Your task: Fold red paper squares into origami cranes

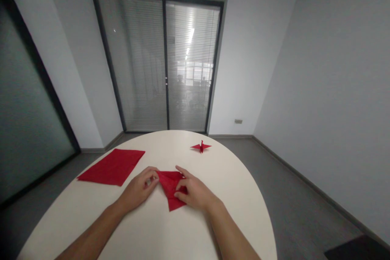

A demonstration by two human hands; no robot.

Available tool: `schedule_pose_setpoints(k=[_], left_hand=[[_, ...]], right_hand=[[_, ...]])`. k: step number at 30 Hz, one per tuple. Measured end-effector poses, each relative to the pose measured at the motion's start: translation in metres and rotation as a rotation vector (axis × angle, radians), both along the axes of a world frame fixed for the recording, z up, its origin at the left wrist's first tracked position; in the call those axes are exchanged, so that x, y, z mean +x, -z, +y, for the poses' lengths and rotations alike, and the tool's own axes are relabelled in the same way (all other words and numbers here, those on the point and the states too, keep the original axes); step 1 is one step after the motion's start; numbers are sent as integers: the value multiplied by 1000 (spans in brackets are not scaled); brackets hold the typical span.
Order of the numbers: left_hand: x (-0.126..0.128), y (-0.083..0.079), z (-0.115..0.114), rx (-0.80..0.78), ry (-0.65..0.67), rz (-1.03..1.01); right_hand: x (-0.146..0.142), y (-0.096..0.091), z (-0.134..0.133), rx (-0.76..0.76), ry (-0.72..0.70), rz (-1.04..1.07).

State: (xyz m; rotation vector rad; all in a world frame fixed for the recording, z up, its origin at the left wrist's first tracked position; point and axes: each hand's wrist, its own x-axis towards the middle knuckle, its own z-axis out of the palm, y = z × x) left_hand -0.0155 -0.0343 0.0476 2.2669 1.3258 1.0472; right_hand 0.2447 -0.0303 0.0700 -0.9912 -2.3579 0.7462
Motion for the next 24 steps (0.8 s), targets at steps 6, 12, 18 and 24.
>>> schedule_pose_setpoints(k=[6,12,18,24], left_hand=[[-1,5,3,-56,28,-14],[-3,5,4,-76,-7,-1],[-2,9,5,-106,-102,31],[4,14,5,-98,-190,53]], right_hand=[[5,0,3,-27,30,-42],[8,7,7,-10,29,-77],[7,14,11,41,88,-96],[5,12,9,53,188,-119]])
